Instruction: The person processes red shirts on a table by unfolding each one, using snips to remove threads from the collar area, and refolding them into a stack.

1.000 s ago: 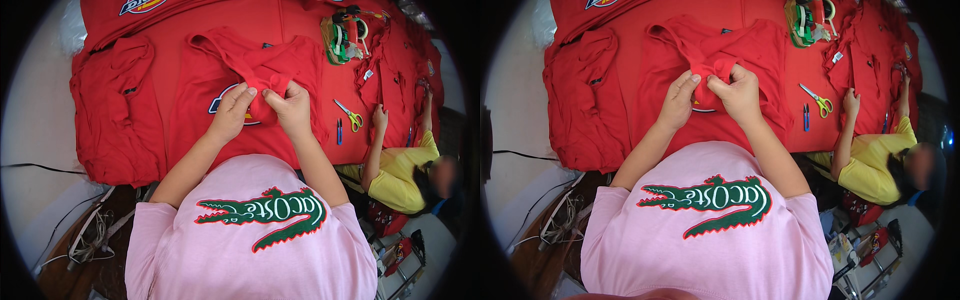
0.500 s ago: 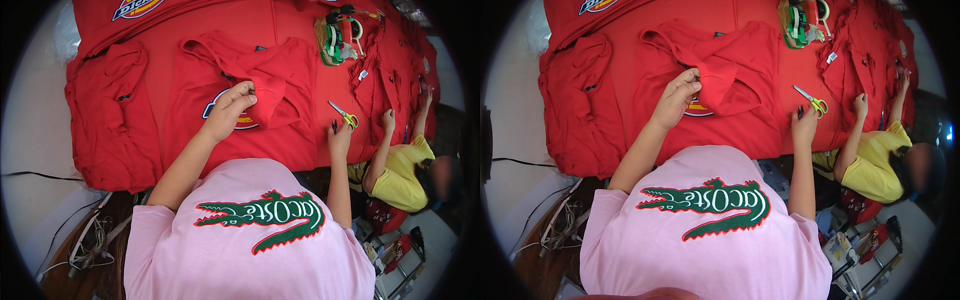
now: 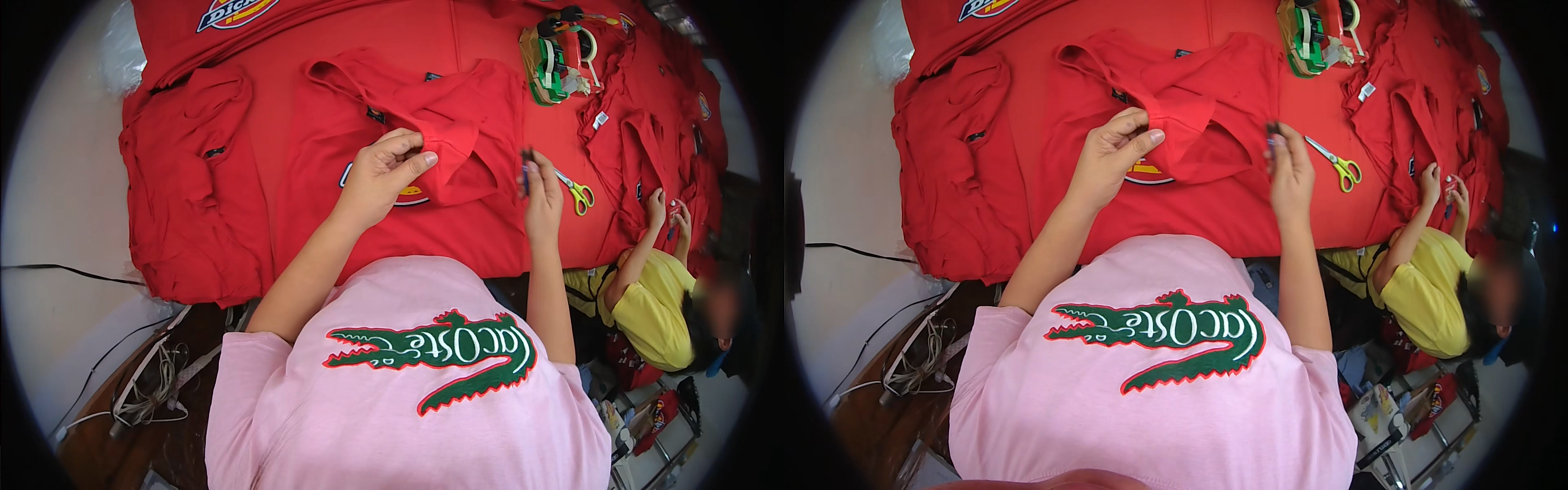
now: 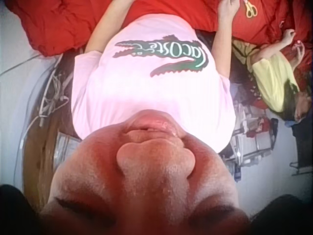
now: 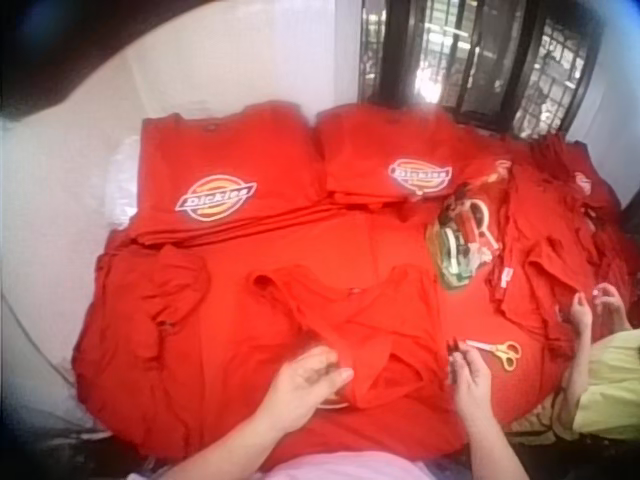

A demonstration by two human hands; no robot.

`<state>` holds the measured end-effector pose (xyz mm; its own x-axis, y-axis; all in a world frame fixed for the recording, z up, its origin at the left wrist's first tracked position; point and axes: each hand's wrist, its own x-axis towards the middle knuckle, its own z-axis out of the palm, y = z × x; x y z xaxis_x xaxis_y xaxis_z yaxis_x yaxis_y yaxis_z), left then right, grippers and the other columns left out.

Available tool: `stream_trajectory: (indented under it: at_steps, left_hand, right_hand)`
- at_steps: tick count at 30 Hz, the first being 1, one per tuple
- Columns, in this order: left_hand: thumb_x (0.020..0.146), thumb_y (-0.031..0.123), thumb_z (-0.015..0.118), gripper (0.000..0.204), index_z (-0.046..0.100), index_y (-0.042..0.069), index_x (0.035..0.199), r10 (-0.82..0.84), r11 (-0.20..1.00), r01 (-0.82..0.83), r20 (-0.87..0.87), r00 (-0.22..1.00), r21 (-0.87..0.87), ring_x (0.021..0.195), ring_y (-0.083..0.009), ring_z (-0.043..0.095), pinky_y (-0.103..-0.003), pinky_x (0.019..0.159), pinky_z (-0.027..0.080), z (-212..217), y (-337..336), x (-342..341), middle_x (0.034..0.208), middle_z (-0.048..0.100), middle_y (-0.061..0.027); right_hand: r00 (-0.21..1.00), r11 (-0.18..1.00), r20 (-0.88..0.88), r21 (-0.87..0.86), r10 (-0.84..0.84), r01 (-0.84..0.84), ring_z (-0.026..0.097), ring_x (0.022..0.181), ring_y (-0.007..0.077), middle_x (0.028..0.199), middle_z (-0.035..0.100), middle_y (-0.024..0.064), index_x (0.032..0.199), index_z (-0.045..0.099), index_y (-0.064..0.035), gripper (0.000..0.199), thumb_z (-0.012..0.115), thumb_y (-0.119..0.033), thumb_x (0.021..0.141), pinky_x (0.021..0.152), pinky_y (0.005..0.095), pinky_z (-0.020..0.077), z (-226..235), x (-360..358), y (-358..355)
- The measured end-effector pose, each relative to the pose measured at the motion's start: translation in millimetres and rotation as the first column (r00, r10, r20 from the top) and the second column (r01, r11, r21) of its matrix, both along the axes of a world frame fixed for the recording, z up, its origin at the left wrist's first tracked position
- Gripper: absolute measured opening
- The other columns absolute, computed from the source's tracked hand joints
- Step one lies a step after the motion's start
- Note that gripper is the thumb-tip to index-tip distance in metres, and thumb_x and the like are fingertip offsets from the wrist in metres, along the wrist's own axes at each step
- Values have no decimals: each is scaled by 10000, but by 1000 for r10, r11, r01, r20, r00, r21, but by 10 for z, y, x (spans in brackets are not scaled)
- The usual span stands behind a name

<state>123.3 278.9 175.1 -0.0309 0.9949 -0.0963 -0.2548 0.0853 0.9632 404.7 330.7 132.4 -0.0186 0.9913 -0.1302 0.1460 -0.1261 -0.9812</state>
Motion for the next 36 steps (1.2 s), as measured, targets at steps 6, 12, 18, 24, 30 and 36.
stream_trajectory:
  at_steps: [6,12,18,24,30,36]
  left_hand:
    - [942,39,719,150,703,-60,1053,48,998,-45,-67,997,45,862,-77,522,-235,762,445,32,-82,-19,976,574,-6]
    - [960,13,682,165,707,-39,1115,171,970,-123,-231,958,207,881,-86,540,-226,737,475,20,-158,-44,1025,573,-17]
    - [991,16,654,182,707,-45,1153,260,947,-203,-218,941,250,925,-81,563,-217,760,503,-17,-169,39,1052,573,-17]
    - [993,29,662,219,702,-51,1193,283,935,-223,-206,937,275,937,-76,567,-214,771,501,24,-138,103,1069,594,-22]
    - [974,43,690,242,697,-68,1189,293,946,-279,-64,954,163,905,-82,558,-225,777,465,29,-141,175,1068,625,-28]
    - [979,46,687,233,704,-66,1183,299,948,-301,36,954,102,944,-88,585,-223,821,475,53,-137,214,1073,640,-32]
  right_hand:
    - [902,817,311,405,298,-410,616,848,96,922,664,45,1176,670,8,307,766,-88,901,743,246,515,933,-922,-63]
    - [925,926,275,200,260,-320,552,620,133,764,641,78,1033,706,11,215,770,-155,912,570,278,453,1238,-1246,-175]
    - [846,919,453,127,280,-373,483,506,152,601,528,86,1034,712,9,281,754,-253,940,492,312,393,1225,-1162,-330]
    - [867,915,443,208,228,-347,469,473,160,567,526,87,1007,729,17,273,749,-248,943,470,320,383,1124,-1145,-336]
    - [894,941,390,154,222,-301,475,488,131,580,546,98,994,727,35,267,736,-230,960,473,309,382,1104,-1119,-333]
    - [907,942,366,174,209,-288,462,488,119,573,538,95,993,730,31,266,752,-231,949,470,302,377,1104,-1132,-360]
